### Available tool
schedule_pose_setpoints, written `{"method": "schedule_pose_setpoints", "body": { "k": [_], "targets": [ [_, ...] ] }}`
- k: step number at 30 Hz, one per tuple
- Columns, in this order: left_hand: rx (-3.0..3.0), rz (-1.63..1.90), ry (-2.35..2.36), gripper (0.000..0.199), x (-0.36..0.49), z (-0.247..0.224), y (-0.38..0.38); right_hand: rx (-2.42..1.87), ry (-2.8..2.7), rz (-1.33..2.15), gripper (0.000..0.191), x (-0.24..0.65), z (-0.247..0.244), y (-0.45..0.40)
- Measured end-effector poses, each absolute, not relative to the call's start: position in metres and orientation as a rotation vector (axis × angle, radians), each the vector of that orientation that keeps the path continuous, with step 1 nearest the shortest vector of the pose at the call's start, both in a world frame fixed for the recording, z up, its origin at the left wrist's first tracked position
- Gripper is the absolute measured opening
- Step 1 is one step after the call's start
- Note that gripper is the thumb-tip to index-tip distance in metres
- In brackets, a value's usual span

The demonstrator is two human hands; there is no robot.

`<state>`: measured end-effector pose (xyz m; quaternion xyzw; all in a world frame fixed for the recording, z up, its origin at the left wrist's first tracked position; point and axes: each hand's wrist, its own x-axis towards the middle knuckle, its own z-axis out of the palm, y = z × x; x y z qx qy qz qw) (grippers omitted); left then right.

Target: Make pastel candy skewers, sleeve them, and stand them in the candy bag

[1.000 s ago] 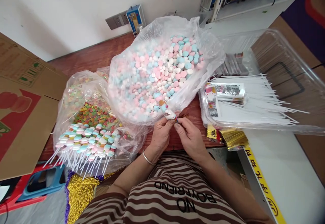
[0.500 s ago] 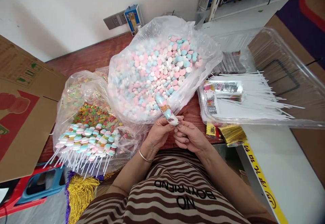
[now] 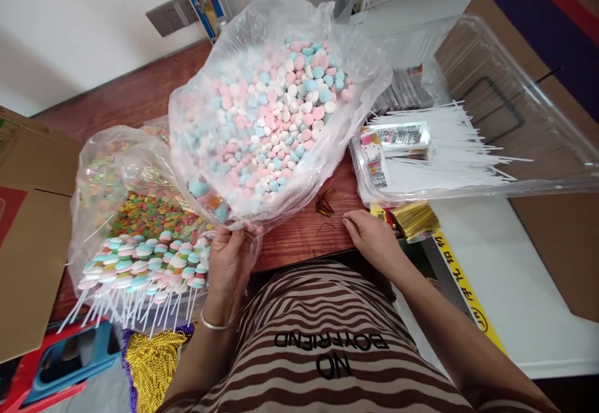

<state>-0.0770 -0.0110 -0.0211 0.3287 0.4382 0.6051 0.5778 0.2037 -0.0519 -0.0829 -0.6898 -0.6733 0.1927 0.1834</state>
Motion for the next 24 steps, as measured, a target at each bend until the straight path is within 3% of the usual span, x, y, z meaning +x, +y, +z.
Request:
{"method": "schedule_pose_setpoints", "body": {
  "k": [11, 17, 24],
  "targets": [
    [0.844, 1.035, 1.137, 0.025, -0.067, -0.043, -0.050, -2.037, -2.203, 0.150, 0.020, 0.172, -0.090, -0.049],
    [1.792, 0.725, 1.528, 0.014, -0.059, -0.038, -0.034, -1.826, -1.832, -0.418, 0.017, 0.157, -0.051, -0.065],
    [2.443, 0.549, 1.529, 0.022, -0.029, -0.043, -0.022, -1.604, -1.965, -0.141, 0.034, 0.116, -0.052, -0.042]
  ]
}}
